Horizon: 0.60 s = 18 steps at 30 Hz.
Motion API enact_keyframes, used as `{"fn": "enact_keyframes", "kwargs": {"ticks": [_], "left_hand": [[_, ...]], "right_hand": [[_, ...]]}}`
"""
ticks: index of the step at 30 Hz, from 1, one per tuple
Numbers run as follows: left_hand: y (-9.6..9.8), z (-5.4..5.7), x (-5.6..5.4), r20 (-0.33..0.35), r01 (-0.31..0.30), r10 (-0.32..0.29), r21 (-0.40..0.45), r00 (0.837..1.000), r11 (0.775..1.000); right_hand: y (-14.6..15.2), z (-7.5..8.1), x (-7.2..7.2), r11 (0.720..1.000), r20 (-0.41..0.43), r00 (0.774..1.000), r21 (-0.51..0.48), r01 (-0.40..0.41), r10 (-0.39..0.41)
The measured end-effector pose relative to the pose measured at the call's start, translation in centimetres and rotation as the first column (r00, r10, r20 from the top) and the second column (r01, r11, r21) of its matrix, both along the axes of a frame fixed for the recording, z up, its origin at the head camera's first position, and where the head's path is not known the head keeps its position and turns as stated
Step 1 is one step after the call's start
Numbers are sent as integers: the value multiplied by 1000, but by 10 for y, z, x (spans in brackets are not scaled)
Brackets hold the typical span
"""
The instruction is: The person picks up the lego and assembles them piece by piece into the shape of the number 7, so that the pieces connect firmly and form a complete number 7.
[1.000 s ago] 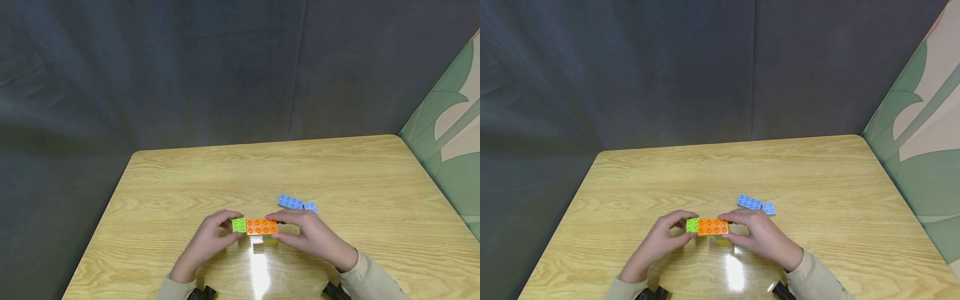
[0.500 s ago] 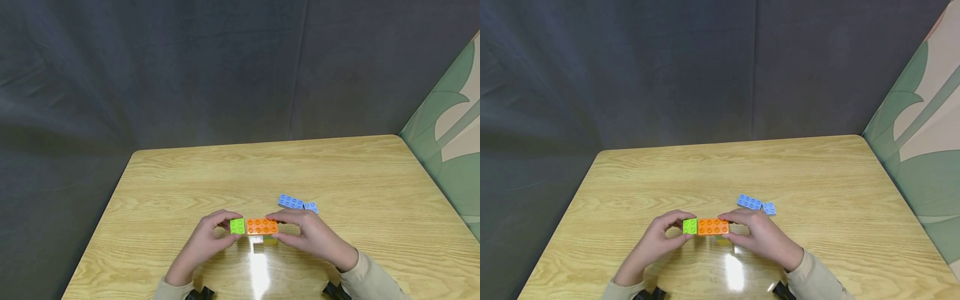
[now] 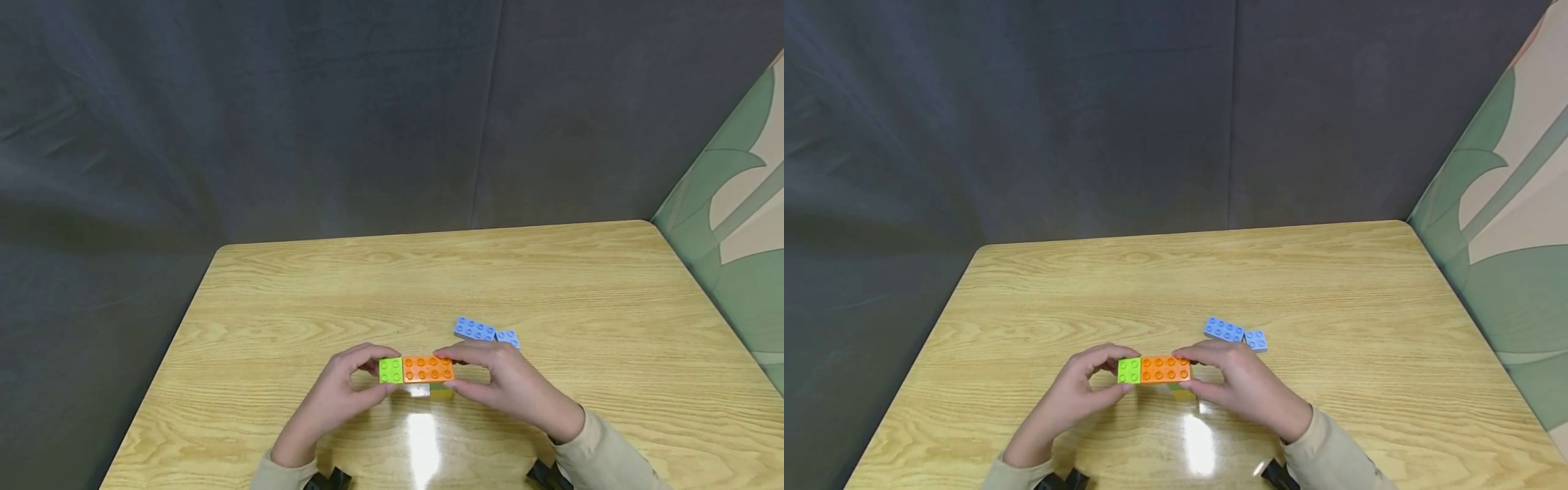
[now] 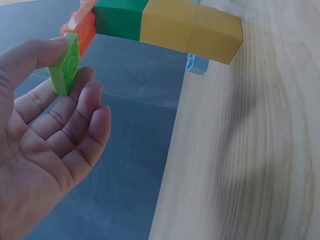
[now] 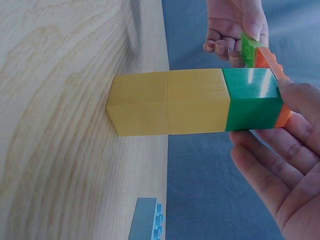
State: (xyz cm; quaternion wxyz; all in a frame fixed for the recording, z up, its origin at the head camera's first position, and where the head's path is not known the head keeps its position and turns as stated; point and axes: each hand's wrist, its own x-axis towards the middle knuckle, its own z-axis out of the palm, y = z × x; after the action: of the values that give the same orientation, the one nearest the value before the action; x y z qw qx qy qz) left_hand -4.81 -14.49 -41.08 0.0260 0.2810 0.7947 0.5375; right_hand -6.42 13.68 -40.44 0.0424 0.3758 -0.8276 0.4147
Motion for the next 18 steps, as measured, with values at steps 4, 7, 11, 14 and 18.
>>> {"fn": "enact_keyframes", "kwargs": {"ticks": [4, 7, 11, 14, 18], "left_hand": [[0, -1, -1, 52, 4, -5, 20, 999, 1000], [0, -2, -1, 105, 8, -14, 56, 994, 998], [0, -4, -1, 144, 5, -20, 99, 989, 995], [1, -6, -2, 149, 7, -26, 129, 988, 992], [2, -9, -3, 162, 23, -55, 193, 985, 981]], "right_hand": [[0, 0, 0, 1000, 0, 1000, -3, -1, 1], [0, -1, 0, 1000, -5, 1000, -8, -5, 5], [0, 0, 0, 1000, -2, 1000, -12, -11, 11], [1, 0, -1, 1000, 5, 1000, -10, -14, 14], [1, 0, -1, 1000, 13, 1000, -12, -19, 19]]}}
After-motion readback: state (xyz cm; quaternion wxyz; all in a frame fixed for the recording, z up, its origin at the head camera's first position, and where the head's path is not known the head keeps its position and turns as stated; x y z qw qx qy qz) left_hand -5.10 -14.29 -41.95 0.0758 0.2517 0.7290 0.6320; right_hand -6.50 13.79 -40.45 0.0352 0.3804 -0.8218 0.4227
